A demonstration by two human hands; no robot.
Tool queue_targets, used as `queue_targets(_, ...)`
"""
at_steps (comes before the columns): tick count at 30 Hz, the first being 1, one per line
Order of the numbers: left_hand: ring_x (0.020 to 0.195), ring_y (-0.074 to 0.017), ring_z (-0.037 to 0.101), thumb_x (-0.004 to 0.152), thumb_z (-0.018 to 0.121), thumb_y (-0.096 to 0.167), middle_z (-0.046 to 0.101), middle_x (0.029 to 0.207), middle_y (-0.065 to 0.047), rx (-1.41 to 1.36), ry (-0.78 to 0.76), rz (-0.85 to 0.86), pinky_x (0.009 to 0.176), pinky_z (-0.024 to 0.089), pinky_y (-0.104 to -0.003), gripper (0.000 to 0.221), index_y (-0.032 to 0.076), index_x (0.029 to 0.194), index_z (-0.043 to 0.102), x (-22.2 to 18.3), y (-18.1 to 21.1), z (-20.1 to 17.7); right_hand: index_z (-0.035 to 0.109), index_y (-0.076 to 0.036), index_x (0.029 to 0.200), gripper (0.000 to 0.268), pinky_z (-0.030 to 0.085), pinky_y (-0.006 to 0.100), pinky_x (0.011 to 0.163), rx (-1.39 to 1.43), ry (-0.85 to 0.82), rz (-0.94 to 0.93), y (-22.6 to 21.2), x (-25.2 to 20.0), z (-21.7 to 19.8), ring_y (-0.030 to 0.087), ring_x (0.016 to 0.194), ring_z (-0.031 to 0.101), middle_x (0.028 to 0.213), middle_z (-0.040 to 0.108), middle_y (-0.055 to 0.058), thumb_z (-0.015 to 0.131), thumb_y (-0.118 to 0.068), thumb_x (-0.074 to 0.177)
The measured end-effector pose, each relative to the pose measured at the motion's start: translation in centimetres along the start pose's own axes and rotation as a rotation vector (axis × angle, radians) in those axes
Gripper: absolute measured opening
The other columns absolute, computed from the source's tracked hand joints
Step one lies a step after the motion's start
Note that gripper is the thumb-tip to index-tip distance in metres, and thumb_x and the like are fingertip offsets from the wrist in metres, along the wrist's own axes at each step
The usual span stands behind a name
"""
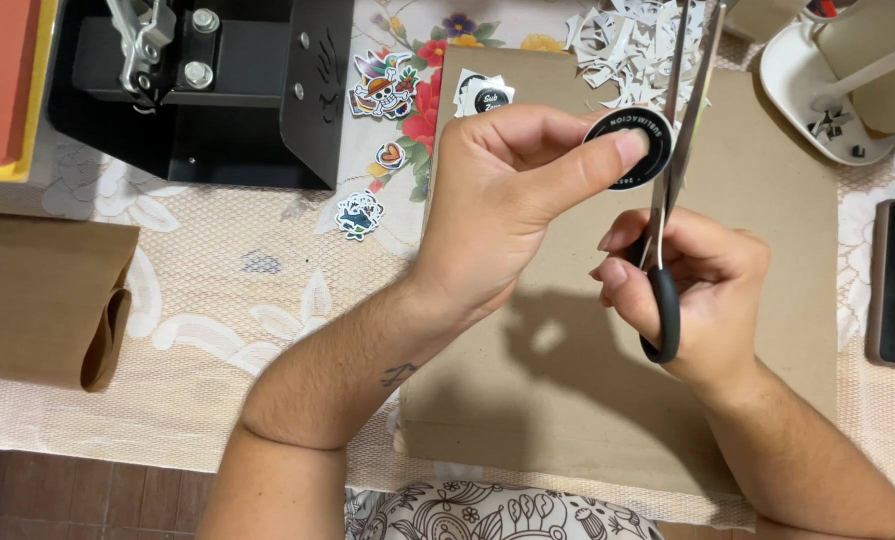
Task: Cutting out circular stickers from a sheet using scissors on a production table.
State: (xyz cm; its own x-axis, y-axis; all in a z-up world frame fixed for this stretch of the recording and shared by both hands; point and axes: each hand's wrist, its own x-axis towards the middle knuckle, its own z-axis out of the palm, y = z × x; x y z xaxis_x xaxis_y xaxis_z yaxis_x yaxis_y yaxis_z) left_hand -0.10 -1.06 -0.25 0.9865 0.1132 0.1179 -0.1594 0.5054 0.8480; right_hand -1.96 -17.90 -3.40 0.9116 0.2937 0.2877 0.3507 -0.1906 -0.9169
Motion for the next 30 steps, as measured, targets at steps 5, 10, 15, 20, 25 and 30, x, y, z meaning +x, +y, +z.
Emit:
queue_targets(5,0.084,-0.0047,0.067,0.081,0.081,0.015,0.077,0.086,-0.003,-0.008,-0.006,0.005,0.08,0.055,-0.022,0.009,0.008,0.084,0.077,0.03,-0.03,-0.03,0.063,0.001,0.094,0.017,0.048,0.021,0.058,-0.004,0.009,0.009,0.1,0.0,0.02,0.012,0.057,0.06,0.074,0.063,0.008,0.07,-0.014,0.09)
queue_targets(10,0.083,-0.0045,0.066,0.081,0.081,0.016,0.077,0.085,-0.002,-0.007,-0.012,0.008,0.079,0.054,-0.022,0.009,0.008,0.084,0.077,0.05,-0.09,-0.06,0.063,0.001,0.094,0.015,0.048,0.021,0.058,-0.009,0.012,0.011,0.07,-0.03,0.01,0.012,0.057,0.06,0.074,0.063,0.008,0.07,-0.012,0.091)
queue_targets(15,0.083,-0.0042,0.066,0.081,0.081,0.015,0.076,0.085,-0.002,0.004,-0.009,0.009,0.079,0.054,-0.021,0.008,0.008,0.084,0.077,0.04,-0.07,-0.06,0.063,0.0,0.093,0.014,0.047,0.021,0.059,-0.018,0.018,0.014,-0.02,-0.03,0.01,0.011,0.057,0.059,0.071,0.062,0.008,0.069,-0.013,0.091)
queue_targets(20,0.092,-0.0076,0.069,0.082,0.081,0.012,0.078,0.094,-0.006,-0.026,-0.011,0.006,0.088,0.056,-0.024,0.009,0.007,0.088,0.078,0.04,-0.18,-0.11,0.063,-0.001,0.092,0.013,0.046,0.021,0.058,-0.028,0.023,0.008,-0.12,0.0,-0.01,0.011,0.056,0.059,0.072,0.062,0.007,0.069,-0.011,0.091)
queue_targets(25,0.094,-0.0084,0.069,0.083,0.081,0.01,0.078,0.097,-0.006,-0.065,-0.03,0.006,0.091,0.056,-0.024,0.011,0.006,0.093,0.078,0.02,-0.11,-0.12,0.063,-0.001,0.091,0.011,0.045,0.021,0.056,-0.034,0.025,0.004,-0.22,0.09,-0.04,0.01,0.055,0.057,0.072,0.062,0.006,0.069,-0.01,0.09)
queue_targets(30,0.09,-0.0083,0.069,0.084,0.081,0.01,0.078,0.095,-0.006,-0.064,-0.019,-0.007,0.086,0.057,-0.024,0.012,0.005,0.094,0.078,-0.04,0.04,-0.08,0.062,-0.002,0.089,0.012,0.043,0.021,0.056,-0.051,0.017,-0.005,-0.41,0.08,-0.07,0.01,0.054,0.056,0.069,0.061,0.006,0.068,-0.011,0.091)
